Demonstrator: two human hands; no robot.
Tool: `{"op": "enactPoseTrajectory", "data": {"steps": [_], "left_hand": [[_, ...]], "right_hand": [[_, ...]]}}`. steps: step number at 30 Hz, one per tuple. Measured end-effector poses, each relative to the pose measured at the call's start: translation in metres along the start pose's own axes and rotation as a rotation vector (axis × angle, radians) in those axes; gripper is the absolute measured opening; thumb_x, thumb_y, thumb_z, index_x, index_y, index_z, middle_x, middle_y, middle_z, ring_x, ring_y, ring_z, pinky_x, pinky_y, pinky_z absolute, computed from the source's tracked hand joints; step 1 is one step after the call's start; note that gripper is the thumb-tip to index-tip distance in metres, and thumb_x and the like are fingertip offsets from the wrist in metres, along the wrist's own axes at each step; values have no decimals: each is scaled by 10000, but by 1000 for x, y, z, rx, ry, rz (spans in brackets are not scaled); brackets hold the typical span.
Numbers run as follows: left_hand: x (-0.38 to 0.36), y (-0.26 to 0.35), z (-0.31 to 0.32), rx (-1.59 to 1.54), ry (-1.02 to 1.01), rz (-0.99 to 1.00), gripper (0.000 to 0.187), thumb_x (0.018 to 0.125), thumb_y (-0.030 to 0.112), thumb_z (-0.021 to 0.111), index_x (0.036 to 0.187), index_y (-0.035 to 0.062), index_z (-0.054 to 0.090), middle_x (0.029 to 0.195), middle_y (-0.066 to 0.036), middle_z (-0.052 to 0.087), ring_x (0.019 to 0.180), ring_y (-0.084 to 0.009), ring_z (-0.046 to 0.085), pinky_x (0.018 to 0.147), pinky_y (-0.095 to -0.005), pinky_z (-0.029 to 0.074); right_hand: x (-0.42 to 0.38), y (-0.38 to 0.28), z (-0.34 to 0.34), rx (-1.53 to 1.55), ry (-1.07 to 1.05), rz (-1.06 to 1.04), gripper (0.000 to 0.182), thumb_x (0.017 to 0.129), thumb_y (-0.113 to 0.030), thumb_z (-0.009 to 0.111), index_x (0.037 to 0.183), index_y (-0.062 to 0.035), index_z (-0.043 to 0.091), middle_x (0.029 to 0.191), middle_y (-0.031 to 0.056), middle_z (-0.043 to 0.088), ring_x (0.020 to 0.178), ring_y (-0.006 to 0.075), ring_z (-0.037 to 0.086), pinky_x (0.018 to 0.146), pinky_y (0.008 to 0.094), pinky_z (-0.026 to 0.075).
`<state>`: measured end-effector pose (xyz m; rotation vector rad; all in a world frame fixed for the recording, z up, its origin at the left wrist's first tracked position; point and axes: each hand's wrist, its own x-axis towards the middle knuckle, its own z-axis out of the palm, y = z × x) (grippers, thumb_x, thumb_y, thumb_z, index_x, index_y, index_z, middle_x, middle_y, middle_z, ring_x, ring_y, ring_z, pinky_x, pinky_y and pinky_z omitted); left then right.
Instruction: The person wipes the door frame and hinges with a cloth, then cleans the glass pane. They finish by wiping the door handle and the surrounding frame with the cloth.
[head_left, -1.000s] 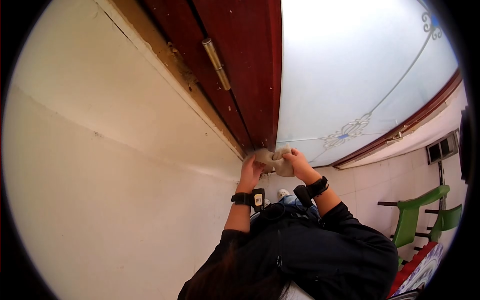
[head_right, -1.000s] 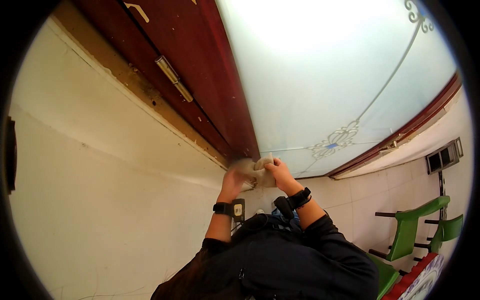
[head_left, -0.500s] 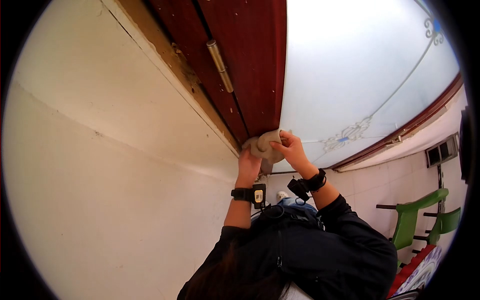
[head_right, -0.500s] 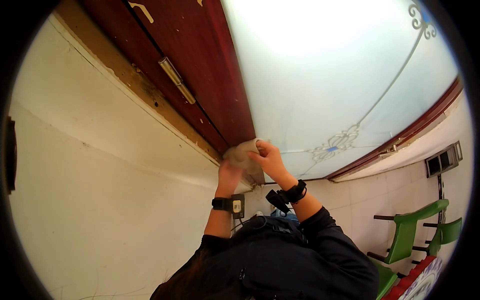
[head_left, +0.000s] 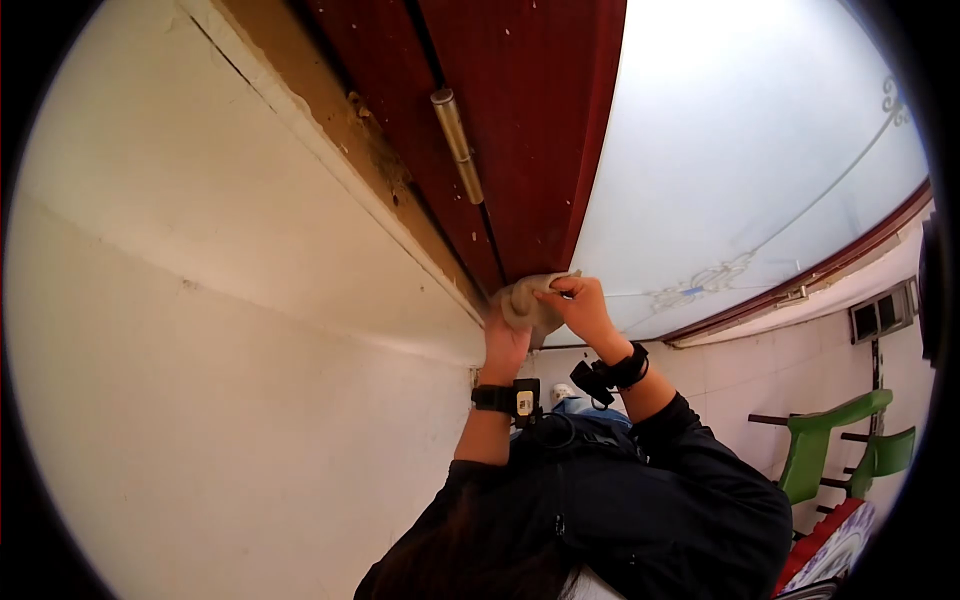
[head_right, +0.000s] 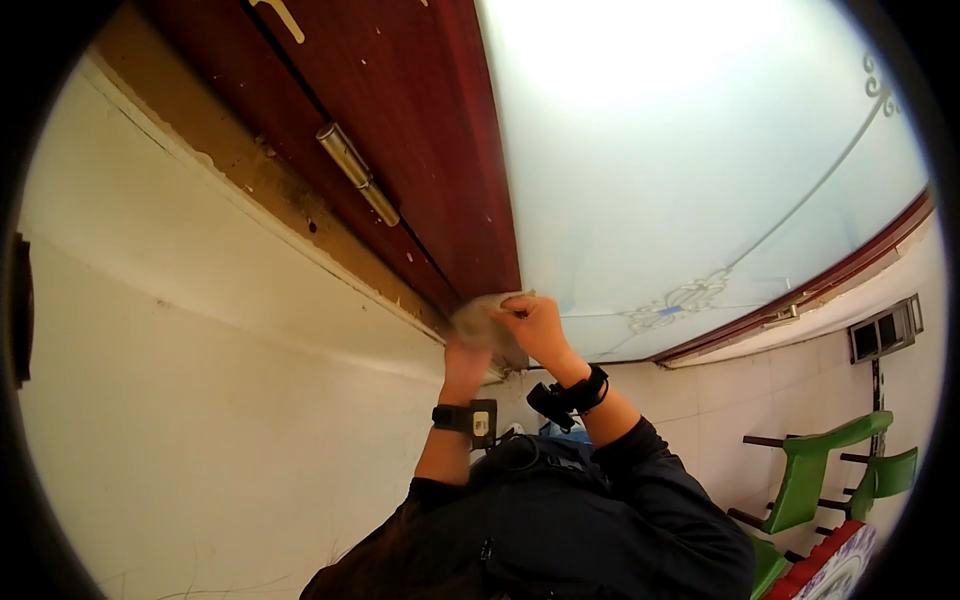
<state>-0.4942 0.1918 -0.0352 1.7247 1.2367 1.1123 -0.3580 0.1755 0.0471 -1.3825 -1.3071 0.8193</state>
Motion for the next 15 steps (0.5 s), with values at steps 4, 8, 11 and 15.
{"op": "enactPoseTrajectory", "data": {"steps": [4,8,11,15], "left_hand": [[-5,-23,4,-110,-130,-127,306,740,126,566,1015,9,497,984,-127,529,921,-236,515,780,-302,408],[-8,-41,10,-93,-124,-72,292,766,142,544,1025,17,492,999,-111,520,929,-224,507,788,-310,407],[-13,-75,22,-105,-154,17,246,818,161,481,1032,41,483,1026,-86,508,954,-202,494,810,-311,403],[-17,-89,25,-234,-201,11,218,877,186,376,1044,77,464,1053,-54,494,980,-182,474,839,-310,398]], "right_hand": [[-3,37,9,22,6,61,68,697,-23,612,682,42,605,549,20,519,545,43,435,486,216,368],[-5,66,18,38,31,25,54,690,1,597,717,35,628,581,54,577,565,64,491,513,227,402],[-7,90,24,47,23,70,75,628,-13,589,669,49,576,573,152,550,533,112,522,502,268,405],[-13,103,29,-15,38,93,77,636,-24,599,672,43,585,566,125,557,541,96,511,505,255,404]]}}
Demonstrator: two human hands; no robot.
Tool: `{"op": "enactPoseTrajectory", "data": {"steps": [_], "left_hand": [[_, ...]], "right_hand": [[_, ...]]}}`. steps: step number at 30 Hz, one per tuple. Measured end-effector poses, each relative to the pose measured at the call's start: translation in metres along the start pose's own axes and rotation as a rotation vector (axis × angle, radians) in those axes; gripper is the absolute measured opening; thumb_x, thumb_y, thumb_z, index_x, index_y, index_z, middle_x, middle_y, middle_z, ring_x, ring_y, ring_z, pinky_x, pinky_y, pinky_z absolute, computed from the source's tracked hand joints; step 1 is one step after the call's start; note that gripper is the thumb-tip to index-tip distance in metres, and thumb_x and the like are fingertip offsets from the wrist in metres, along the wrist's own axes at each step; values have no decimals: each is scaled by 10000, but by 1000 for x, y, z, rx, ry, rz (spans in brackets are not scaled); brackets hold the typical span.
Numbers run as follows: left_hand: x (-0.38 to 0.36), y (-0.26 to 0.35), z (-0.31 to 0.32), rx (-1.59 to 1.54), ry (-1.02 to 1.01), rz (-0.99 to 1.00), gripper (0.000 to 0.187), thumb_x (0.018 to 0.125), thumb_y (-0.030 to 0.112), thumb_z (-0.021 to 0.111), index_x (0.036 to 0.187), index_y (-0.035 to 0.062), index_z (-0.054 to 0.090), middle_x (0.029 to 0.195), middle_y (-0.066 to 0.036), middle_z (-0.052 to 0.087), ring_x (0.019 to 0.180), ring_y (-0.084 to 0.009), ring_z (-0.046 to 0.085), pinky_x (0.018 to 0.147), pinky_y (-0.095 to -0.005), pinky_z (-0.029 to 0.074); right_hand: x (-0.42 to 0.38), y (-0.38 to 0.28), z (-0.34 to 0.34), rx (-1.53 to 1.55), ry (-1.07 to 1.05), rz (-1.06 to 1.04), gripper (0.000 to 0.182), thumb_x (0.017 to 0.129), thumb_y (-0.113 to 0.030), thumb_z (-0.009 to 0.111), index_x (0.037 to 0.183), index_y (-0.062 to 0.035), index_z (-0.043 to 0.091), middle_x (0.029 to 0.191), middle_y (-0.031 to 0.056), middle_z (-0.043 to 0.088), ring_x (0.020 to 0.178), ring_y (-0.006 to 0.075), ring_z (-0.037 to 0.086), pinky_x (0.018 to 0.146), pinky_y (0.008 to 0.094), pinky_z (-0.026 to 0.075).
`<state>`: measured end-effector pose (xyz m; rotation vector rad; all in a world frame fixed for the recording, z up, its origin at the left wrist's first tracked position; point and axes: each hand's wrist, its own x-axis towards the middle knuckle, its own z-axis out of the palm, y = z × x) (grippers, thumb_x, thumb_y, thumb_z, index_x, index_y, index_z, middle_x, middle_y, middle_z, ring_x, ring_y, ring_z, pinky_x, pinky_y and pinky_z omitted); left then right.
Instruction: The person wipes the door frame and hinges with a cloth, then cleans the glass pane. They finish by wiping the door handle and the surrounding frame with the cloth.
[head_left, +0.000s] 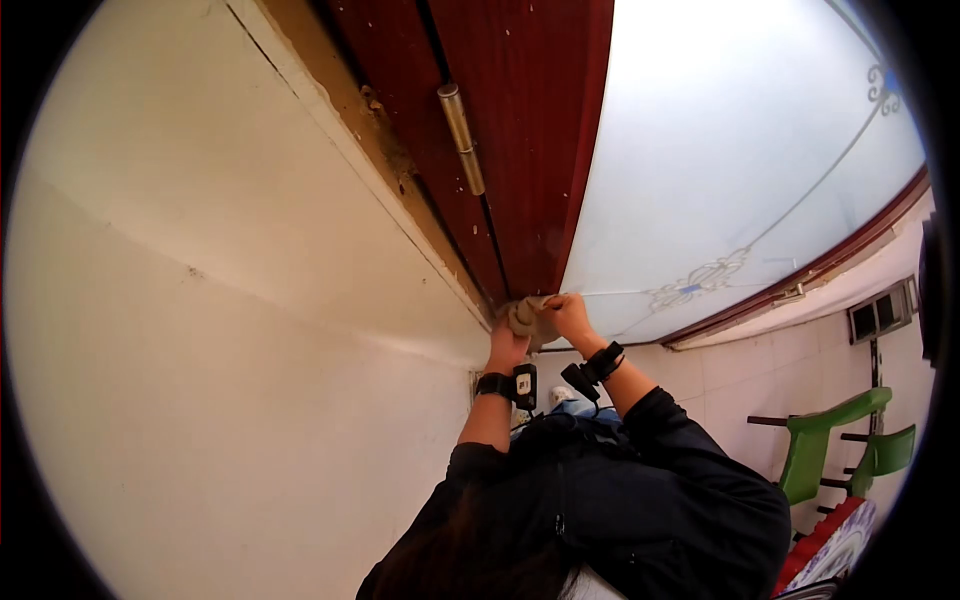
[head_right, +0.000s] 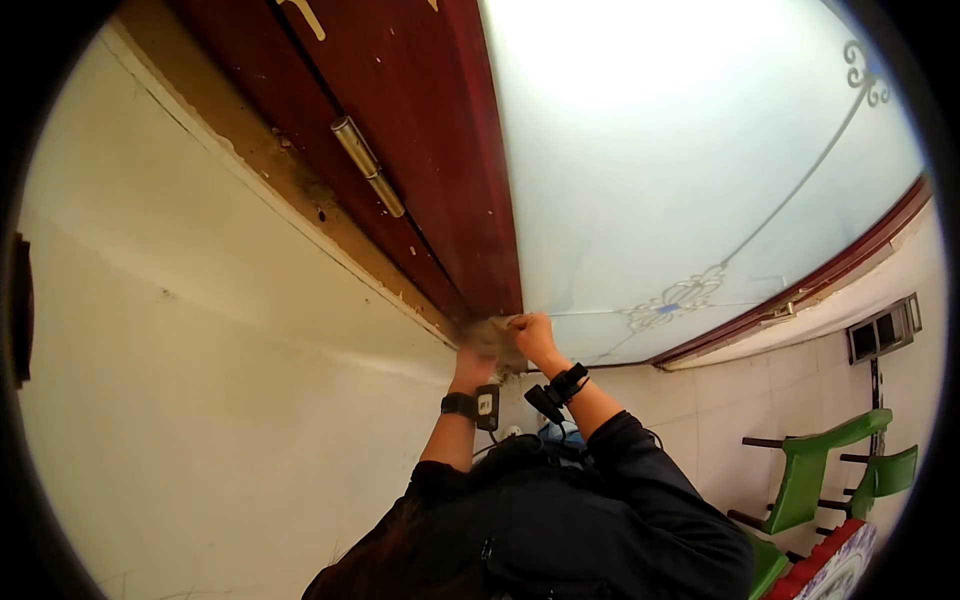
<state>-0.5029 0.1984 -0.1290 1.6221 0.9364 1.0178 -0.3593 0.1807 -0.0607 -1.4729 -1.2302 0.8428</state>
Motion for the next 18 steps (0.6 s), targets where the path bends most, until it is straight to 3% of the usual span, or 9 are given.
{"op": "enactPoseTrajectory", "data": {"steps": [2,4,6,10,13,15,16,18], "left_hand": [[0,9,1,-129,45,-29,211,863,163,401,1037,64,469,1043,-64,500,967,-189,482,831,-311,400],[1,38,-1,-257,88,-64,207,849,140,426,1030,51,474,1033,-74,505,953,-196,489,823,-312,401],[7,80,-12,334,92,141,200,817,81,468,1009,23,479,1005,-99,513,920,-196,501,800,-315,406],[19,144,-19,290,93,10,241,766,60,527,996,2,484,960,-127,524,882,-222,514,775,-324,413],[24,167,-18,83,181,116,244,767,88,534,988,-5,487,940,-128,532,857,-228,518,759,-323,422],[28,156,-13,-643,207,-51,231,776,104,528,970,-16,492,930,-130,537,838,-223,519,746,-307,428],[28,142,-13,-643,206,-51,231,776,104,528,970,-16,492,930,-130,537,838,-223,519,746,-307,428],[25,118,-13,362,224,133,191,842,127,452,970,-11,483,965,-110,521,872,-187,504,774,-292,417]], "right_hand": [[-2,-10,-5,-63,-18,5,78,643,-28,603,683,37,590,557,108,555,543,81,497,507,248,402],[-4,-32,-13,-7,-17,153,120,688,-44,626,602,22,573,509,-9,479,521,45,402,468,230,349],[-1,-52,-23,52,-13,73,141,686,-49,634,586,11,555,511,-27,441,521,35,375,461,223,330],[1,-105,-41,136,-10,-20,136,698,-44,635,606,8,550,550,-55,431,534,12,360,458,192,303],[2,-130,-47,189,28,-66,106,715,-35,623,645,23,568,574,-55,466,550,8,383,460,177,302],[3,-134,-49,154,29,-105,87,713,-32,621,663,28,583,575,-52,485,540,9,387,454,179,308],[4,-130,-48,154,31,-105,87,713,-32,621,663,28,583,575,-52,485,540,9,387,454,179,308],[6,-117,-45,142,7,-56,82,695,-28,626,656,36,590,552,-37,489,522,16,386,447,189,317]]}}
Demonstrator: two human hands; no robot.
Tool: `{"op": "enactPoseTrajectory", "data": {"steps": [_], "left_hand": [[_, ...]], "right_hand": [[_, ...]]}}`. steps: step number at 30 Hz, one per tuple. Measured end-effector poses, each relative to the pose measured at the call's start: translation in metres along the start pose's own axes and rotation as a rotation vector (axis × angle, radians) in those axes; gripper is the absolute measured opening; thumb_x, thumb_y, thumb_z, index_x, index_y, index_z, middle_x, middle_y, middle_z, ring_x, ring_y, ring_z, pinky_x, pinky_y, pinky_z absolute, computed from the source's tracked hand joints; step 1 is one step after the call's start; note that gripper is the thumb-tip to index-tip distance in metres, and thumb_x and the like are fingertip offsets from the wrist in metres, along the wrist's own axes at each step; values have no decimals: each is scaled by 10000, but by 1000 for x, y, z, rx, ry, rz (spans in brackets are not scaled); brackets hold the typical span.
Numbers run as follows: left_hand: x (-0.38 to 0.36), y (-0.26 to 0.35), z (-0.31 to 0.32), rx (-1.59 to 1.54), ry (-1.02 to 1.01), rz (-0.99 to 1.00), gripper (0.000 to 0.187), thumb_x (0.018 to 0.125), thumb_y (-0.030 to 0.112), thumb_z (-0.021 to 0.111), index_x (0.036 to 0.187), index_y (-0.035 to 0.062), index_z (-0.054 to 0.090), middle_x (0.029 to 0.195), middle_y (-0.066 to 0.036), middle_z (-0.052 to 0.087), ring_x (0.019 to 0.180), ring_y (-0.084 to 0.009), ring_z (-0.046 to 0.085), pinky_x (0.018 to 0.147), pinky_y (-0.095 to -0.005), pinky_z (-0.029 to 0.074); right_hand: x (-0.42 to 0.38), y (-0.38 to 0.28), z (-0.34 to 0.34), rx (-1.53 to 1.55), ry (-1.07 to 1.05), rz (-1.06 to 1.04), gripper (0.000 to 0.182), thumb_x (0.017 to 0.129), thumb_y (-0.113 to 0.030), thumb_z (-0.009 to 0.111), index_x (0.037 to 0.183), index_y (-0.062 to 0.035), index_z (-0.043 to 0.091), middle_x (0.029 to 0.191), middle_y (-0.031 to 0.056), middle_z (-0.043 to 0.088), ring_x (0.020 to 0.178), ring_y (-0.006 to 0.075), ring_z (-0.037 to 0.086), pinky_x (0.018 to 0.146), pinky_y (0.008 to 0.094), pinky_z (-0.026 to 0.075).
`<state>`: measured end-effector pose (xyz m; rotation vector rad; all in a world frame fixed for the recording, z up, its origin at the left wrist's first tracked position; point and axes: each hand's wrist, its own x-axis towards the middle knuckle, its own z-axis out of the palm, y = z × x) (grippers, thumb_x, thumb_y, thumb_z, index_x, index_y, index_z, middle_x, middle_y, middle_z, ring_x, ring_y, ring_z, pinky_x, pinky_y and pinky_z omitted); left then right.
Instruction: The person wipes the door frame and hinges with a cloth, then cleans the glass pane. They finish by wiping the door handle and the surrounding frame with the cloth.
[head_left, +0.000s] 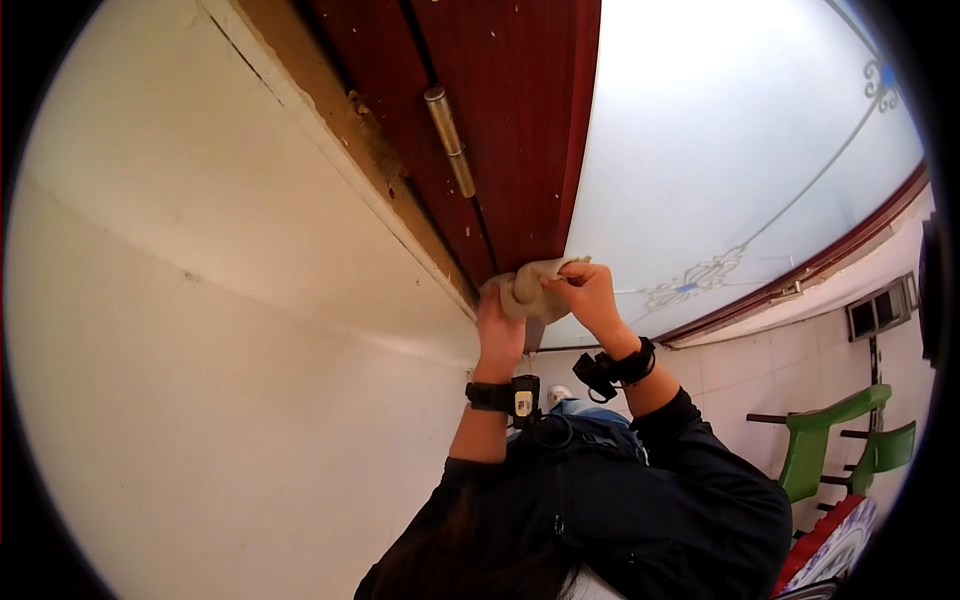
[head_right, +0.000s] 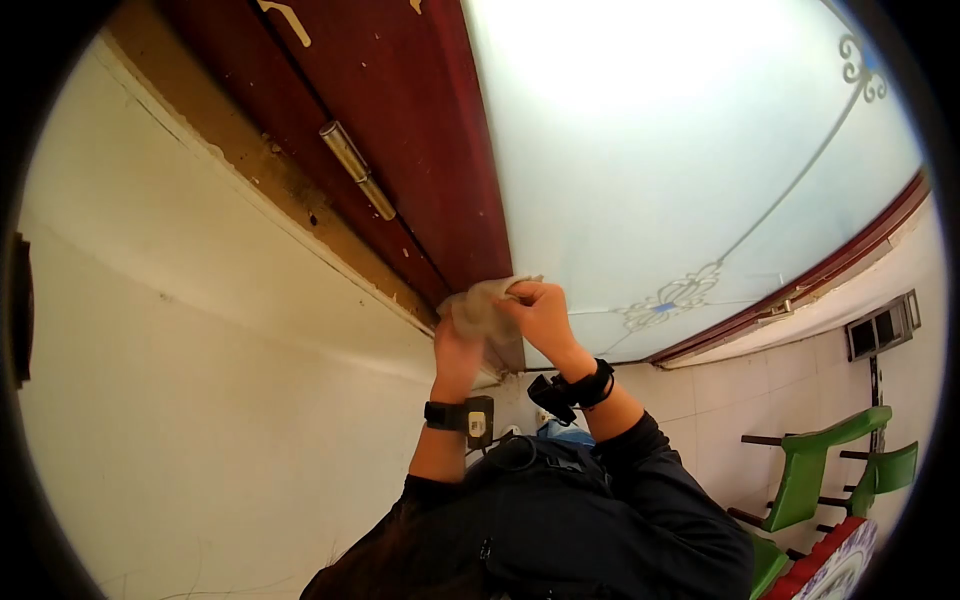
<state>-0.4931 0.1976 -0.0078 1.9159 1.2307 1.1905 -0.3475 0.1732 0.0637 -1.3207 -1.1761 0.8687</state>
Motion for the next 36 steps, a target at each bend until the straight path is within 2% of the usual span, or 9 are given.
{"op": "enactPoseTrajectory", "data": {"steps": [7,10,12,16,18,24,28,30,36], "left_hand": [[-14,-31,24,-99,90,-76,197,689,10,536,886,9,545,847,-139,572,775,-272,561,680,-313,448],[-25,-58,37,-897,32,-287,215,882,168,375,1022,27,455,1011,-64,491,949,-166,471,850,-304,377],[-28,-64,34,-370,-91,-140,222,878,175,383,1034,35,457,1024,-64,492,962,-172,470,857,-305,371],[-34,-84,46,-755,-30,-201,223,867,142,385,1051,35,451,1037,-60,487,973,-174,466,846,-312,381],[-39,-102,39,178,-205,168,235,816,102,444,1038,27,463,1024,-101,508,972,-234,481,835,-335,390],[-40,-67,33,-567,-102,-214,305,733,65,519,1031,14,479,1012,-179,517,972,-323,477,828,-360,392],[-37,-42,12,71,-210,48,287,799,58,450,1082,12,443,1076,-115,495,1012,-237,463,847,-341,384],[-32,-21,8,-767,-115,-236,442,664,29,529,1100,5,464,1074,-148,511,1027,-276,470,884,-333,366],[-3,34,-15,-1301,-96,-451,326,880,206,337,1104,-16,417,1118,-100,461,1058,-203,425,903,-324,332]], "right_hand": [[-2,31,9,-134,73,-49,84,630,-24,593,596,48,567,473,101,483,449,83,412,418,252,324],[-3,64,11,-133,53,-50,66,619,-2,544,590,51,570,487,131,508,453,95,454,425,257,350],[-5,79,13,-120,21,46,102,628,28,501,632,62,597,534,62,570,517,67,496,455,219,393],[-3,99,14,-167,-35,147,111,625,31,502,647,56,608,573,88,598,531,75,513,472,228,410],[-8,103,17,-130,-1,118,122,628,35,495,654,49,613,573,74,593,550,76,515,490,238,416],[-16,127,23,-113,56,131,69,645,-41,574,651,24,595,552,94,555,554,59,490,506,226,388],[-18,101,6,-175,-63,281,124,698,-92,624,721,29,607,648,26,577,626,55,484,559,208,391],[-19,84,4,4,-34,255,121,725,-93,610,756,25,601,687,4,576,645,50,484,560,201,386],[-12,15,0,244,-13,130,153,774,-97,579,858,31,588,753,16,587,666,50,501,579,189,404]]}}
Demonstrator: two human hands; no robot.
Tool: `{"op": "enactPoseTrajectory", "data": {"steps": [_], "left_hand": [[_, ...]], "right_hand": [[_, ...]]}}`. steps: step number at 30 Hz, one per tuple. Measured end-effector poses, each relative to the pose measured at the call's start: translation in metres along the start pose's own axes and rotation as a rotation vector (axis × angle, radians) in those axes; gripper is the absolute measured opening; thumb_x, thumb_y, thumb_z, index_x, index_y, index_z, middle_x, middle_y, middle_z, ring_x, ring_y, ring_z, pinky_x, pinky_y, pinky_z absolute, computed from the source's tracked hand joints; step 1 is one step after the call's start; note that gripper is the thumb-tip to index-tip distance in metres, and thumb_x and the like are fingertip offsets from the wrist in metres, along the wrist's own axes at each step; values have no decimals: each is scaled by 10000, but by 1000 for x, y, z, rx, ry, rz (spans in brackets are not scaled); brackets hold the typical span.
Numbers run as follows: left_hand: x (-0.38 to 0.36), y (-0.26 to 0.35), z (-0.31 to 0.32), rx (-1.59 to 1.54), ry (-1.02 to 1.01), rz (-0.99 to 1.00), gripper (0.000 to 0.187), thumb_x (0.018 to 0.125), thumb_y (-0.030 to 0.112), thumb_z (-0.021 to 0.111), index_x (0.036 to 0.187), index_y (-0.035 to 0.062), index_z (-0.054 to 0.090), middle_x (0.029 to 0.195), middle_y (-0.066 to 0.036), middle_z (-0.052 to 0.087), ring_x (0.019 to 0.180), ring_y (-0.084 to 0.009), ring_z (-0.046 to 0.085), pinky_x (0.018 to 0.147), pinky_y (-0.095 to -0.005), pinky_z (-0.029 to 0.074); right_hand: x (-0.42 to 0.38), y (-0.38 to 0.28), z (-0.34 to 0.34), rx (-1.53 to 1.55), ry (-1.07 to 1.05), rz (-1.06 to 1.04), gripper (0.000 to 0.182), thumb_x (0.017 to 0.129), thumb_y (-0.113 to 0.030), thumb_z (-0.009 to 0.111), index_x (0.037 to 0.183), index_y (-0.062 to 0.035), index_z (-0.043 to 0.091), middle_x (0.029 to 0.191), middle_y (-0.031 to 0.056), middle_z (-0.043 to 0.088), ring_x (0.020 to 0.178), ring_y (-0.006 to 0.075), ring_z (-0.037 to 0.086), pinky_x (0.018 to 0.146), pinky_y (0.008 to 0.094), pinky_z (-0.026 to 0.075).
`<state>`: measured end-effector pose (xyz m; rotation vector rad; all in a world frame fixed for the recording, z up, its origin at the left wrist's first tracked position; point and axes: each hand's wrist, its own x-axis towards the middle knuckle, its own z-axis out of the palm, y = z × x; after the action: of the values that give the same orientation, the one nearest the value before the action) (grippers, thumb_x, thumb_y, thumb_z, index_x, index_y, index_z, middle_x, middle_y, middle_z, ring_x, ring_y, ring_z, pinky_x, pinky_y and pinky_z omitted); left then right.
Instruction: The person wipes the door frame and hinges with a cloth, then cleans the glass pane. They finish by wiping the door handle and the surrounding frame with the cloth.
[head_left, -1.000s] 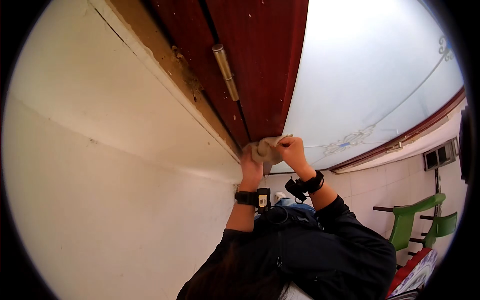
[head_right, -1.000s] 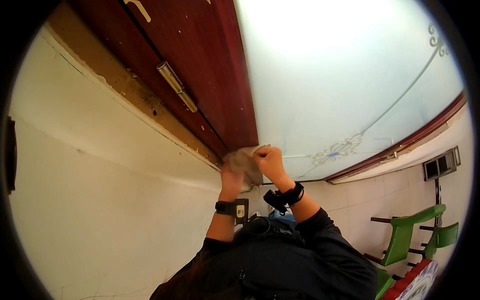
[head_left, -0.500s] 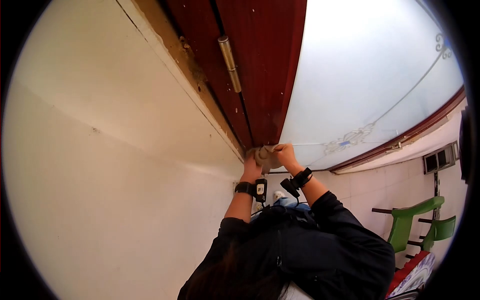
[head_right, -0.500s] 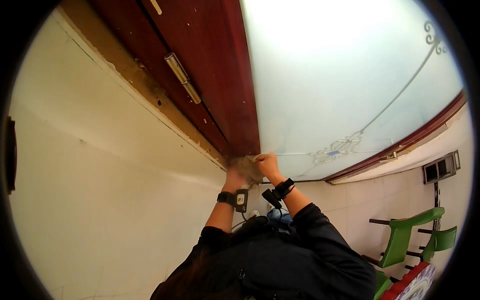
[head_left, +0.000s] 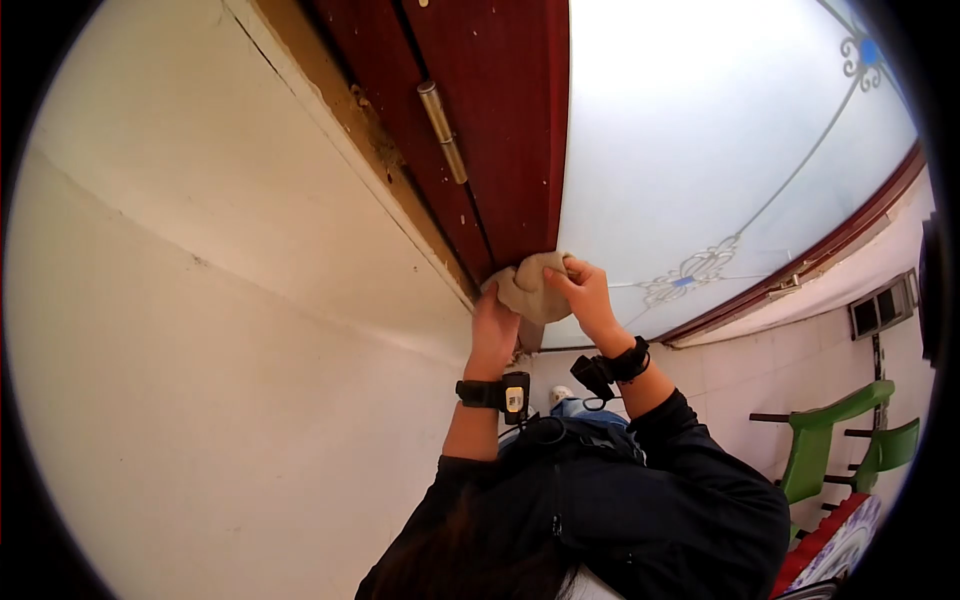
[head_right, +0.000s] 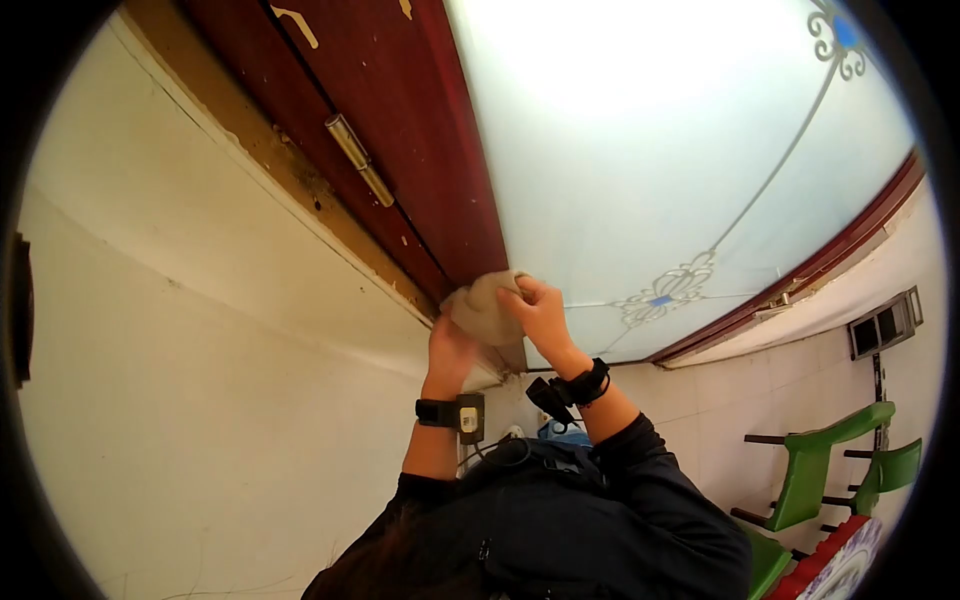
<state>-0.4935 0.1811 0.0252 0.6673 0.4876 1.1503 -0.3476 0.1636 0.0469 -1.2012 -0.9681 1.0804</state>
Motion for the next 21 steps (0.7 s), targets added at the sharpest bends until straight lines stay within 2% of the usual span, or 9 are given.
{"op": "enactPoseTrajectory", "data": {"steps": [3,7,10,13,16,18,19,20,21], "left_hand": [[8,22,19,-255,-14,-63,340,882,210,343,1117,-27,406,1135,-98,453,1066,-200,419,902,-329,334],[13,49,52,-244,-53,-13,340,883,213,360,1113,-32,415,1131,-94,459,1057,-192,428,897,-328,337],[19,55,65,-195,-68,69,316,884,202,379,1084,-33,444,1100,-88,486,1025,-192,457,881,-321,350],[24,50,65,-138,5,120,288,881,186,394,1045,-37,474,1043,-80,521,967,-191,497,854,-308,374],[24,34,47,-163,18,94,249,872,140,407,1035,-29,488,1011,-76,538,923,-184,519,812,-294,402],[29,10,23,226,88,272,211,856,86,418,1020,-15,506,990,-72,543,901,-167,524,785,-279,416],[29,6,20,221,64,284,211,856,86,418,1020,-15,506,990,-72,543,901,-167,524,785,-279,416],[25,1,17,283,77,265,202,848,61,418,1011,-9,514,984,-71,545,906,-168,523,781,-277,418],[23,-3,13,346,92,247,197,840,36,418,1002,-4,522,979,-70,546,912,-169,521,777,-274,420]], "right_hand": [[1,-43,9,92,-11,-111,155,782,-102,579,858,33,591,766,28,595,681,53,514,597,184,414],[7,-82,12,63,-4,-212,191,780,-102,583,893,53,589,790,57,610,692,71,537,604,195,426],[8,-104,13,157,-38,-145,188,771,-87,588,880,66,594,786,68,614,695,83,546,612,200,431],[17,-84,5,-8,-2,-193,165,754,-62,592,849,73,601,778,76,614,689,94,552,615,207,438],[17,-68,2,80,-27,-122,146,738,-39,596,828,75,607,774,83,616,674,106,559,612,216,446],[16,-52,0,96,-30,-82,139,733,-31,597,823,75,608,769,85,617,666,107,559,606,218,447],[17,-45,-3,110,-35,-37,132,729,-23,597,817,74,609,764,86,618,657,109,560,601,220,447],[18,-38,0,141,2,-39,105,714,-28,604,657,26,534,634,16,507,567,64,448,500,208,353],[18,-34,2,173,39,-41,252,699,-33,610,496,-22,459,505,-54,397,477,19,336,400,197,259]]}}
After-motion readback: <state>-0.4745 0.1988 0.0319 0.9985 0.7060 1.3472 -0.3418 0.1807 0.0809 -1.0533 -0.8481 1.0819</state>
